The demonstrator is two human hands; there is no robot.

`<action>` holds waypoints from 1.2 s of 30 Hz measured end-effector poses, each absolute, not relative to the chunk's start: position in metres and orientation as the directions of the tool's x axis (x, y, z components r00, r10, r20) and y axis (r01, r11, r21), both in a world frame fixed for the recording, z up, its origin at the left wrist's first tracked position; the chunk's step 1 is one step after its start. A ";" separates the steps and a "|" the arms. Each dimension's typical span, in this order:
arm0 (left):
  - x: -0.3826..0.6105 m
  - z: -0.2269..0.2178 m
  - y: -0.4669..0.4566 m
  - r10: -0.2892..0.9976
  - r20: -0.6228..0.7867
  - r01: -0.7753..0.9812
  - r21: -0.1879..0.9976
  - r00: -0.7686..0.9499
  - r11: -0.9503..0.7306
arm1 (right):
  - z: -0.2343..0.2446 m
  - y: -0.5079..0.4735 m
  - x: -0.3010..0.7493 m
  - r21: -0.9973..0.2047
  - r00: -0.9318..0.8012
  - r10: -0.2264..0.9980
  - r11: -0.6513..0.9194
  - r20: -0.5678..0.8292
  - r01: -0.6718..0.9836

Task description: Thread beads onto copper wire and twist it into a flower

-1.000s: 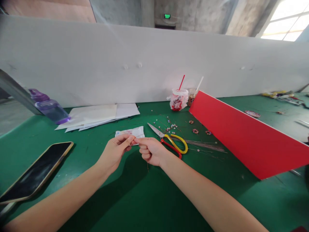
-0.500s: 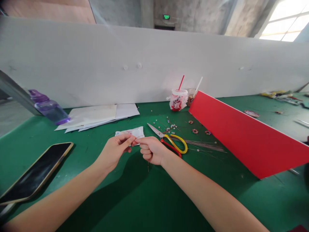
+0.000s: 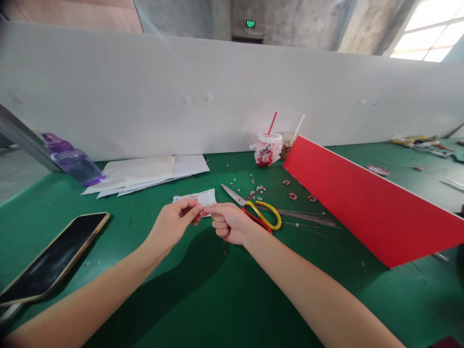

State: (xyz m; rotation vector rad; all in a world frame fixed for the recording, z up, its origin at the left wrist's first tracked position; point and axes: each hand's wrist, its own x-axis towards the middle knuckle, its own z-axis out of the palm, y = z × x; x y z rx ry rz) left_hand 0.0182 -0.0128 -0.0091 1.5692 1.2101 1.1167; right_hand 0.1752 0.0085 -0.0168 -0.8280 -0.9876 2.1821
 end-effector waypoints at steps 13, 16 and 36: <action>0.025 -0.022 -0.020 0.988 0.146 0.112 0.982 0.041 -0.149 | -0.020 0.006 0.172 -0.801 -0.600 0.736 -0.544 -0.312 -0.251; 0.027 -0.023 -0.023 0.988 0.153 0.087 0.984 0.014 -0.153 | -0.021 0.006 0.172 -0.790 -0.591 0.731 -0.563 -0.341 -0.241; 0.026 -0.033 -0.014 0.995 0.091 0.047 0.995 0.043 -0.093 | -0.027 0.013 0.179 -0.784 -0.683 0.649 -0.594 -0.334 -0.181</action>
